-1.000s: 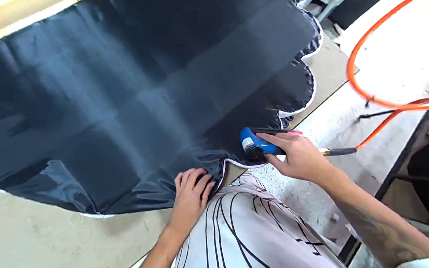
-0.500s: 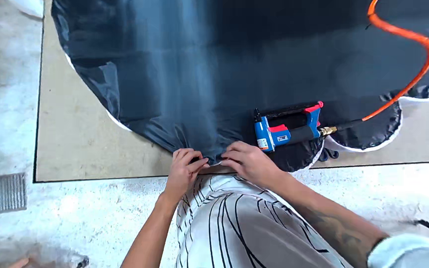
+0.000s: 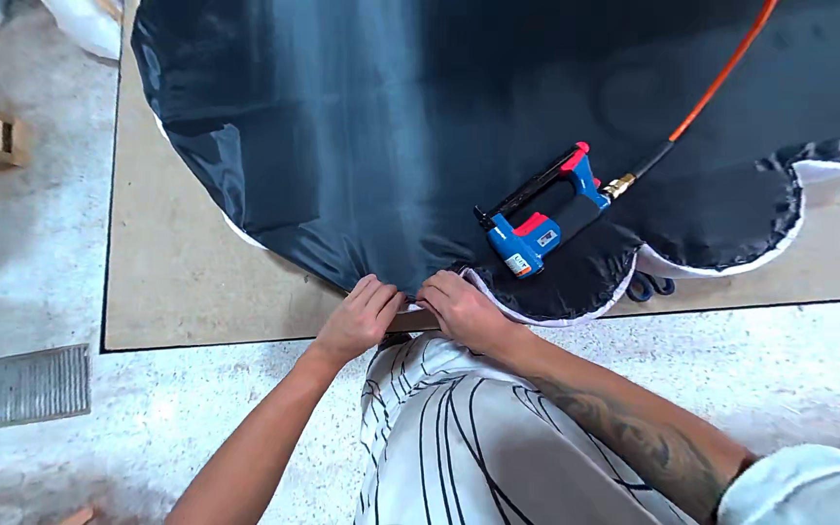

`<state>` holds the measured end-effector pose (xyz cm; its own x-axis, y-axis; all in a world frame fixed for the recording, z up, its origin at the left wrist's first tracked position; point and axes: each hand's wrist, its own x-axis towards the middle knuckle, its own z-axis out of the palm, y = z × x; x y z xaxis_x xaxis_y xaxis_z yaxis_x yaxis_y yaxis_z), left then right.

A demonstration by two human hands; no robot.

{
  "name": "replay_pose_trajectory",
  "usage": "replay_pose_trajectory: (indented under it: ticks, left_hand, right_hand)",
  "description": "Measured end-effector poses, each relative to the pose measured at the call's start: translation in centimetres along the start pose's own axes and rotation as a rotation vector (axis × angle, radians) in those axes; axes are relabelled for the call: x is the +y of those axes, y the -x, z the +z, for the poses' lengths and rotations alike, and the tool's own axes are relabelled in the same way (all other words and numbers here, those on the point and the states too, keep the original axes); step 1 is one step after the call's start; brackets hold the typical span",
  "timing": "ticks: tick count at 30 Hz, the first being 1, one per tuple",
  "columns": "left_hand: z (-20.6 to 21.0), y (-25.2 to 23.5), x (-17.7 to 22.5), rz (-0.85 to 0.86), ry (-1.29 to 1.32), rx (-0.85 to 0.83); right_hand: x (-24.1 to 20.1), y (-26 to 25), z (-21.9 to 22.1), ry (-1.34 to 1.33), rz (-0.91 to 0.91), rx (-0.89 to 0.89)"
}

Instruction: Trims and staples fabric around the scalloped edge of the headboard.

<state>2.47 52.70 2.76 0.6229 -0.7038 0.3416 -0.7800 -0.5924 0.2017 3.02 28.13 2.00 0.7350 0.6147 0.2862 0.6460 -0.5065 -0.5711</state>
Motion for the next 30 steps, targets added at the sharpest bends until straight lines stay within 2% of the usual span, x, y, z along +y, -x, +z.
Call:
replay_pose_trajectory:
  ticks: [4,11,13,15,17,19,22,25,28,30]
  left_hand:
    - [-0.2,0.1,-0.3,0.08,-0.04,-0.065]
    - [2.7,3.4,1.0,-0.052,0.122,0.036]
    - [3.0,4.1,1.4,-0.068,0.133,0.056]
    - [3.2,4.7,1.9,-0.107,0.139,0.06]
    - [3.6,5.2,2.2,-0.13,0.142,0.063]
    - [4.0,5.6,2.3,-0.132,0.14,0.054]
    - [4.1,6.1,2.0,-0.114,0.144,0.03]
    - [3.8,6.3,1.6,-0.093,0.185,0.013]
    - [3.0,6.6,1.1,-0.071,0.245,-0.031]
    - [2.1,5.8,0.7,-0.129,0.334,-0.078]
  right_hand:
    - [0.5,0.2,0.3,0.038,-0.066,0.011]
    - [0.3,0.5,-1.0,0.025,-0.066,-0.076]
    - [0.2,1.0,-3.8,0.055,0.019,-0.047]
    - [1.3,1.7,-8.4,0.16,0.218,0.007]
    - [4.3,2.6,-13.3,0.285,0.377,-0.071]
    - [7.4,3.9,-15.8,0.419,0.386,-0.204]
    - [9.0,3.5,-15.9,0.579,0.276,-0.316]
    - [9.9,1.5,-15.2,0.652,0.242,-0.433]
    - [7.0,0.0,-15.6,0.583,0.379,-0.546]
    - [2.0,-0.2,-16.0,0.434,0.528,-0.459]
